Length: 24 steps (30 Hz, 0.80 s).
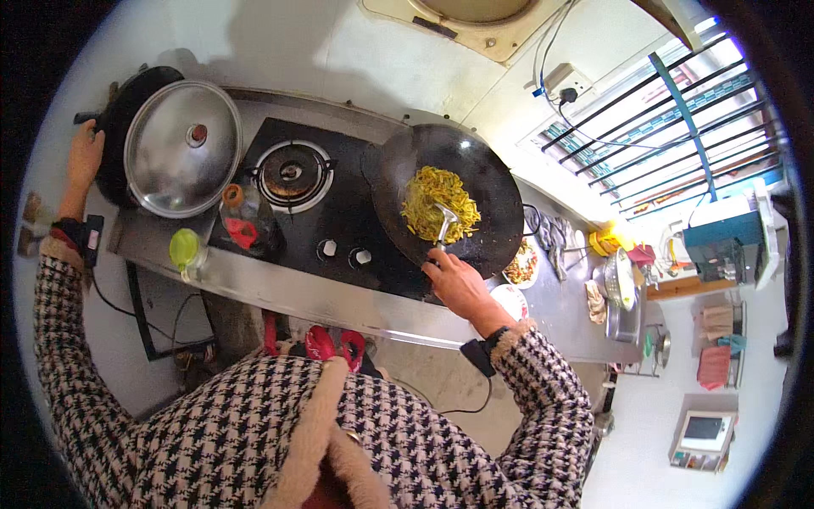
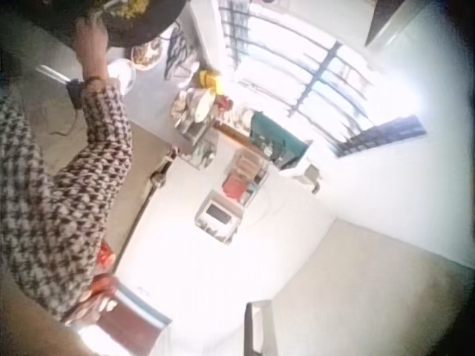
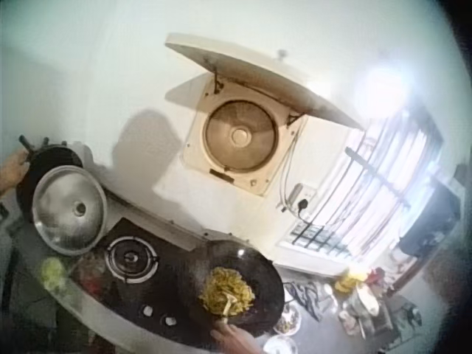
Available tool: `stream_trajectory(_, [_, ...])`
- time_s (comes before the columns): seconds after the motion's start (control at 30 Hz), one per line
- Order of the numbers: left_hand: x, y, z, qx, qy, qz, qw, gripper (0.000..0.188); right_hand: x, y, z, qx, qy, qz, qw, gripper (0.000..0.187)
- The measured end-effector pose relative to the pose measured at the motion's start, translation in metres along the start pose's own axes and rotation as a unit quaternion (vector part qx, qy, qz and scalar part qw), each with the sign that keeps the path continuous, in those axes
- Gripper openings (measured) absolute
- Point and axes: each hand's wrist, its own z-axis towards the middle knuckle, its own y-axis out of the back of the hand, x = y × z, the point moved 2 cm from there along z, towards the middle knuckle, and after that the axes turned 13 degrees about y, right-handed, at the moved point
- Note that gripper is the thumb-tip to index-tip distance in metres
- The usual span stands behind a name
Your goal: The person stir-fries noodles in a wok, then transfers them to a plate. They wash the wok and a pot, wipe the counter, and place the cleaned wok back on the stove. Finally, they add a small amount of pre-cooked food from a plate into the wok.
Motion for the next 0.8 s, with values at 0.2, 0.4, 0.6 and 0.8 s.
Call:
stream_trajectory(0.2, [-0.036,0.062,-0.149,0.037,0.076,-0.114,0.99,0.033,-0.008,-0.007,0.019,-0.062,0.005,0.005,0.998,0.044])
stream_trajectory(0.4, [-0.054,0.056,-0.327,0.207,0.145,-0.412,0.875,0.027,-0.061,0.036,-0.002,-0.334,-0.219,0.153,0.904,0.015])
stream_trajectory(0.6, [-0.057,0.005,-0.466,0.466,0.307,-0.406,0.724,0.02,-0.085,0.049,-0.032,-0.269,-0.391,0.442,0.761,0.025])
stream_trajectory(0.8, [-0.107,-0.034,-0.524,0.652,0.321,-0.327,0.604,0.015,-0.04,-0.026,0.023,-0.432,-0.277,0.548,0.661,0.023])
